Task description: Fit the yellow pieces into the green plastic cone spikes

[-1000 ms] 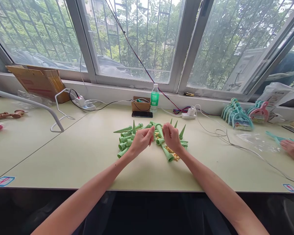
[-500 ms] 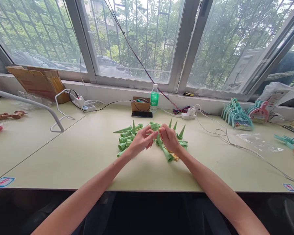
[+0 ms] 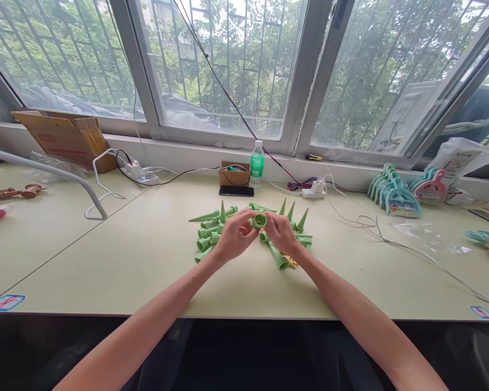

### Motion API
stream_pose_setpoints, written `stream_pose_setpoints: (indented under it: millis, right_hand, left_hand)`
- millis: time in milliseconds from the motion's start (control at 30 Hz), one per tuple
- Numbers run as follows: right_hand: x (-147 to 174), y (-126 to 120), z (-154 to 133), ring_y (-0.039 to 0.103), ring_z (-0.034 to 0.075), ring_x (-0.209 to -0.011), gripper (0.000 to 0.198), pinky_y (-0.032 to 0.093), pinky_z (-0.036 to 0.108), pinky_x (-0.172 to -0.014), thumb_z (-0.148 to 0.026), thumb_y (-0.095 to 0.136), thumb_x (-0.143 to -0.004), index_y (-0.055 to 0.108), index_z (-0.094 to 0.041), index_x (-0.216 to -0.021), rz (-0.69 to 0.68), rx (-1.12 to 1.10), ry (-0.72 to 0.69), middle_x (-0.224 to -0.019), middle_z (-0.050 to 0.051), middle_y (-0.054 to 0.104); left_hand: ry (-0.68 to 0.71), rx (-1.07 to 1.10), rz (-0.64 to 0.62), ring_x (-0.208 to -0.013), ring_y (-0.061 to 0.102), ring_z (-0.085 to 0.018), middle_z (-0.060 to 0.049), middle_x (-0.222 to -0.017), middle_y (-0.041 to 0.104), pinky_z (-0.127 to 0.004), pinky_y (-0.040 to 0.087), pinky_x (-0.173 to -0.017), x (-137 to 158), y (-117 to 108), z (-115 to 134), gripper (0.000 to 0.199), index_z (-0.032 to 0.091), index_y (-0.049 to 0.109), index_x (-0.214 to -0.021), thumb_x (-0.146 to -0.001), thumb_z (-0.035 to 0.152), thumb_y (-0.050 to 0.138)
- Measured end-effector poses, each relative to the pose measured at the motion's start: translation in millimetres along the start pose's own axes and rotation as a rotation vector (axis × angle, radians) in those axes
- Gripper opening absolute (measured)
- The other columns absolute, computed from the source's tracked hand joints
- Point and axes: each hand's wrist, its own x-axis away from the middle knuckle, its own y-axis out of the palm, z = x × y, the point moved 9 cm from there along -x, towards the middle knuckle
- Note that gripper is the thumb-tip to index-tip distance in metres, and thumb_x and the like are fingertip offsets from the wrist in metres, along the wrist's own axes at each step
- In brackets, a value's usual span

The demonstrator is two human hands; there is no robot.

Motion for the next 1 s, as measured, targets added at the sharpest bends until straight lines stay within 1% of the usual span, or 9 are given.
stream_pose_setpoints:
  millis: [167,300,400,500,633,733,800,900,1000]
  right_hand:
    - [-0.5,0.6,-1.5,0.033,0.010,-0.044,0.051,0.028,0.025,-0.045,-0.048,0.032,-0.100,0.036,-0.021,-0.056,0.006,0.033,0.025,-0.049,-0.002,0.038]
    - [-0.8,0.1,0.2,0.033,0.009,-0.043,0.053,0.027,0.025,-0.044,-0.047,0.032,-0.099,0.035,-0.021,-0.054,0.017,0.058,0.047,-0.046,-0.003,0.037]
    - [-0.8,0.1,-0.4,0.034,0.009,-0.043,0.052,0.027,0.025,-0.045,-0.046,0.032,-0.100,0.036,-0.021,-0.054,0.017,0.070,0.038,-0.046,-0.003,0.037]
    - [-0.8,-0.3,-0.8,0.034,0.009,-0.043,0.051,0.027,0.025,-0.045,-0.045,0.032,-0.100,0.034,-0.021,-0.055,0.025,0.074,0.029,-0.047,-0.003,0.037]
    - [-0.9,-0.3,-1.4,0.035,0.010,-0.043,0.050,0.027,0.025,-0.044,-0.046,0.031,-0.100,0.032,-0.021,-0.056,0.030,0.085,0.022,-0.046,-0.003,0.036]
    - [-0.8,-0.6,-3.4,0.035,0.010,-0.044,0.050,0.028,0.025,-0.045,-0.047,0.030,-0.100,0.033,-0.021,-0.057,0.035,0.104,0.008,-0.046,-0.003,0.037]
    - [-0.5,-2.2,-5.2,0.034,0.010,-0.044,0.049,0.029,0.025,-0.047,-0.046,0.030,-0.101,0.035,-0.021,-0.059,0.051,0.116,-0.003,-0.048,-0.003,0.038]
    - [0.3,-6.7,-7.0,0.035,0.010,-0.047,0.047,0.031,0.024,-0.049,-0.046,0.030,-0.101,0.037,-0.021,-0.062,0.092,0.132,-0.010,-0.052,-0.004,0.040]
    - [0.8,-11.1,-8.3,0.037,0.009,-0.049,0.045,0.032,0.024,-0.051,-0.047,0.030,-0.101,0.036,-0.021,-0.064,0.126,0.146,-0.011,-0.054,-0.004,0.041]
  left_hand:
    - [0.138,-0.113,0.069,-0.056,0.047,-0.003,-0.003,-0.091,0.056,-0.013,0.043,-0.046,2.0,-4.2,10.2,0.022,0.020,0.068,-0.099,-0.083,0.012,0.055]
    - [0.252,-0.241,0.142,-0.052,0.044,-0.002,-0.004,-0.098,0.056,-0.016,0.044,-0.048,6.1,-7.0,12.9,0.027,0.021,0.068,-0.103,-0.084,0.007,0.053]
    - [0.351,-0.348,0.173,-0.057,0.049,-0.003,-0.005,-0.103,0.053,-0.018,0.045,-0.053,10.3,-7.3,18.4,0.032,0.021,0.066,-0.107,-0.086,0.004,0.048]
    - [0.426,-0.426,0.188,-0.059,0.050,-0.004,-0.006,-0.103,0.050,-0.019,0.042,-0.051,14.0,-7.1,24.7,0.037,0.023,0.065,-0.110,-0.087,0.003,0.043]
    - [0.463,-0.497,0.217,-0.054,0.042,-0.003,-0.006,-0.101,0.047,-0.019,0.034,-0.047,16.5,-8.3,29.0,0.035,0.023,0.064,-0.108,-0.088,0.005,0.043]
    - [0.445,-0.513,0.217,-0.054,0.043,-0.004,-0.005,-0.101,0.048,-0.020,0.036,-0.048,15.8,-7.4,28.1,0.033,0.023,0.063,-0.107,-0.088,0.005,0.043]
    - [0.391,-0.492,0.218,-0.055,0.046,-0.004,-0.005,-0.103,0.050,-0.020,0.040,-0.051,13.6,-7.7,25.2,0.033,0.023,0.061,-0.108,-0.087,0.005,0.044]
    - [0.245,-0.398,0.264,-0.054,0.048,-0.003,-0.004,-0.104,0.053,-0.020,0.045,-0.054,9.2,-14.0,17.8,0.024,0.021,0.058,-0.108,-0.087,0.011,0.049]
    - [0.052,-0.224,0.322,-0.054,0.050,-0.004,-0.002,-0.096,0.056,-0.019,0.044,-0.051,5.3,-23.5,5.8,0.012,0.019,0.056,-0.097,-0.090,0.028,0.054]
